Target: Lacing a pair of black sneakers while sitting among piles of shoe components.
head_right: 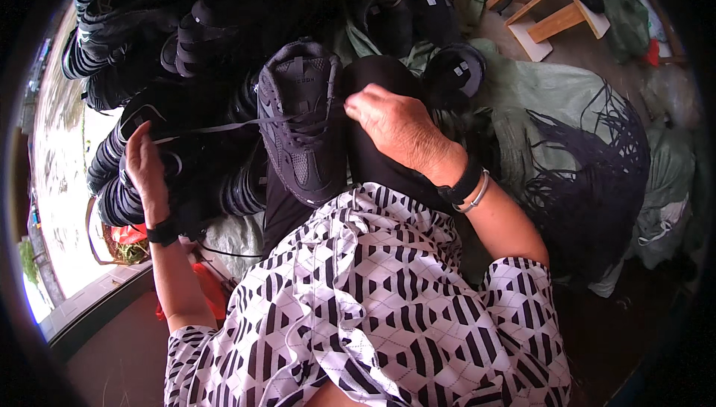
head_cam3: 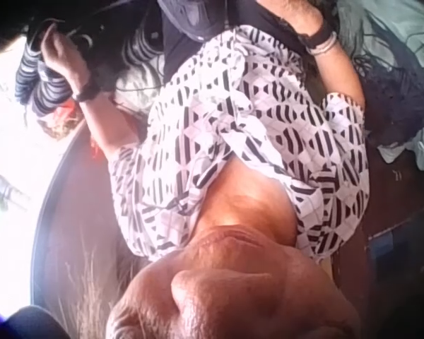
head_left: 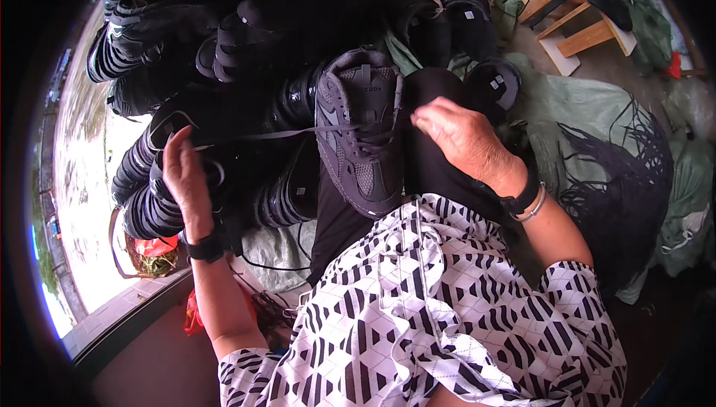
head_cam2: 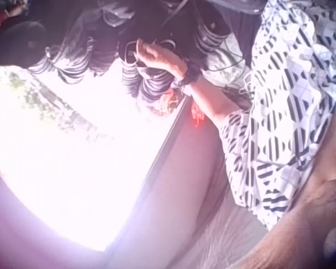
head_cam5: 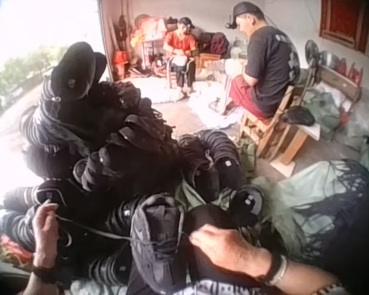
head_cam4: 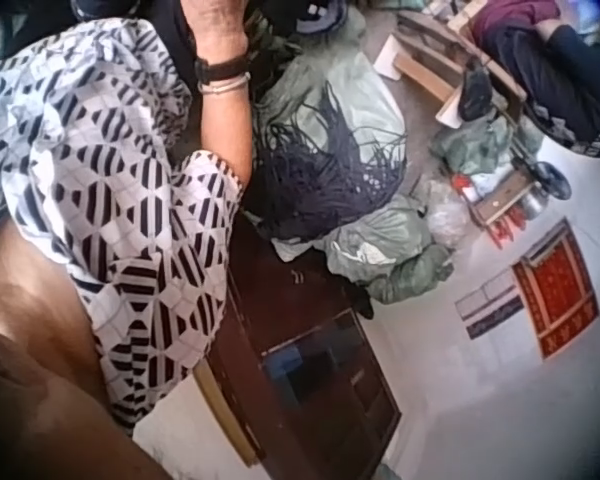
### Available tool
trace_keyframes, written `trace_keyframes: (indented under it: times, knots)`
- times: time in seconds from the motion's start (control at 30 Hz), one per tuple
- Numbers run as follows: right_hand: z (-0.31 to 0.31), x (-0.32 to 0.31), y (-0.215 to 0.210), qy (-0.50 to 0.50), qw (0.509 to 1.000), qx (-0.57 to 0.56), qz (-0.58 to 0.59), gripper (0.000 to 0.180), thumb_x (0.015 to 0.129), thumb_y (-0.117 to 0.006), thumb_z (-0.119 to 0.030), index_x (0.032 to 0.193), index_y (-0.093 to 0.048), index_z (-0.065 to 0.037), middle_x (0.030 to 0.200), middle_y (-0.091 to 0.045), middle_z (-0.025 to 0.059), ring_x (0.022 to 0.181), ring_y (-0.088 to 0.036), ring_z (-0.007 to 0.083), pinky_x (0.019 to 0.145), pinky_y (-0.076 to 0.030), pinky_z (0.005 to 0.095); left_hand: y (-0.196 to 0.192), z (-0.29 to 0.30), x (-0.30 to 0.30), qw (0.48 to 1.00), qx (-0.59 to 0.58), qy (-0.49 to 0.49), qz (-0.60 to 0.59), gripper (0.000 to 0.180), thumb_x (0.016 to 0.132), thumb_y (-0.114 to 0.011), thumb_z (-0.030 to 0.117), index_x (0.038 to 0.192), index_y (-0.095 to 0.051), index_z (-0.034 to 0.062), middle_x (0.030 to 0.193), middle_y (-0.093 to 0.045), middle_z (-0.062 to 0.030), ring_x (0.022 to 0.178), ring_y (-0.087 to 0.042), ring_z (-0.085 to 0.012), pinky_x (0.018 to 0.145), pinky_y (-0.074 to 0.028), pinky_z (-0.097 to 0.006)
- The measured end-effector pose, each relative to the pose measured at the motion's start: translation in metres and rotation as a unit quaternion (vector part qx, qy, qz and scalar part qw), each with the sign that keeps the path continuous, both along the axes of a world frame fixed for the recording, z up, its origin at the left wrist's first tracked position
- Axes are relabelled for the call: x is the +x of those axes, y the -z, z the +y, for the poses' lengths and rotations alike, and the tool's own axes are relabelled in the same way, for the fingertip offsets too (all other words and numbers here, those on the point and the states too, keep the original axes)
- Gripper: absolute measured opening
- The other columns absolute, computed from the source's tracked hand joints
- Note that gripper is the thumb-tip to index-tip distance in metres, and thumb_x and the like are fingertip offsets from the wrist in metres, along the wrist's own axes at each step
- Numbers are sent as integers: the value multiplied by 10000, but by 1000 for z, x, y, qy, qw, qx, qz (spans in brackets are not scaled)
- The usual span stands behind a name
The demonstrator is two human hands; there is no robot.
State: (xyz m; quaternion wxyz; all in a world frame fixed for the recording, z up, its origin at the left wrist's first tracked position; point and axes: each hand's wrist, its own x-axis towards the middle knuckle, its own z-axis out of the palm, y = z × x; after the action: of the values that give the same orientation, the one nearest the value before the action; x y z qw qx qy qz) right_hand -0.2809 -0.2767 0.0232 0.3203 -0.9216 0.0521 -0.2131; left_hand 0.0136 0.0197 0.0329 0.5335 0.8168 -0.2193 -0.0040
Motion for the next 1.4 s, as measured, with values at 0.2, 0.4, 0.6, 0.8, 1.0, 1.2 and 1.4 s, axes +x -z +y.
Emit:
trace_keyframes:
  times: [0.2, 0.4, 0.6, 0.8, 1.0, 1.2, 1.4]
  knots:
    - [-14, -43, -1, -9, 901, 383, 205, 206, 889, -580, -148, 759, -627, 5, 593, -546, 10, 551, -503, 70, 529, -395, 225, 26, 79, 32, 986, 121, -59, -100, 183, 963, -485, 145, 1046, -624, 58, 722, -485, 78, 581, -361, -7, 518, -304, -164]
    - [-36, -69, -4, 187, 834, 459, 242, 224, 908, -557, -187, 912, -621, 28, 666, -622, 48, 520, -553, 78, 486, -396, 209, 23, 23, -13, 999, 0, -2, -54, 231, 982, -449, 166, 1075, -614, 35, 811, -589, 7, 686, -538, -39, 589, -402, -188]
    - [-29, -40, 1, 187, 956, 205, 97, 106, 894, -566, -129, 931, -613, -42, 631, -611, 73, 555, -590, 130, 560, -472, 271, 7, -62, -103, 971, -1, 117, 209, 261, 976, -426, 234, 1085, -574, 49, 638, -372, 73, 543, -322, -16, 483, -246, -183]
    - [3, 5, -11, 87, 929, 330, 145, 113, 864, -592, -51, 931, -664, 5, 694, -652, 33, 600, -603, 84, 556, -475, 208, 16, -87, -128, 932, -84, 188, 299, 232, 986, -425, 214, 1039, -584, 54, 644, -388, 72, 563, -335, -11, 491, -245, -172]
    - [3, 17, 4, 70, 977, 163, 121, 72, 822, -635, -72, 815, -627, -1, 640, -625, 70, 567, -601, 114, 537, -467, 256, -2, -89, -129, 941, -26, 180, 287, 259, 990, -444, 177, 1115, -632, 49, 693, -453, 69, 590, -362, -10, 516, -289, -170]
    - [3, 26, 4, 59, 975, 159, 145, 95, 822, -634, -87, 787, -612, -1, 621, -612, 69, 565, -606, 134, 536, -467, 263, 0, -91, -131, 941, -69, 174, 282, 272, 979, -455, 187, 1122, -627, 32, 661, -438, 88, 573, -361, -6, 519, -321, -173]
    - [10, 26, 13, 28, 997, -61, 38, 76, 817, -626, -85, 802, -593, -19, 697, -624, 117, 631, -621, 266, 570, -490, 303, 8, -88, -127, 853, -175, 162, 465, 248, 975, -472, 230, 1091, -597, 50, 729, -420, 84, 557, -317, 5, 486, -258, -155]
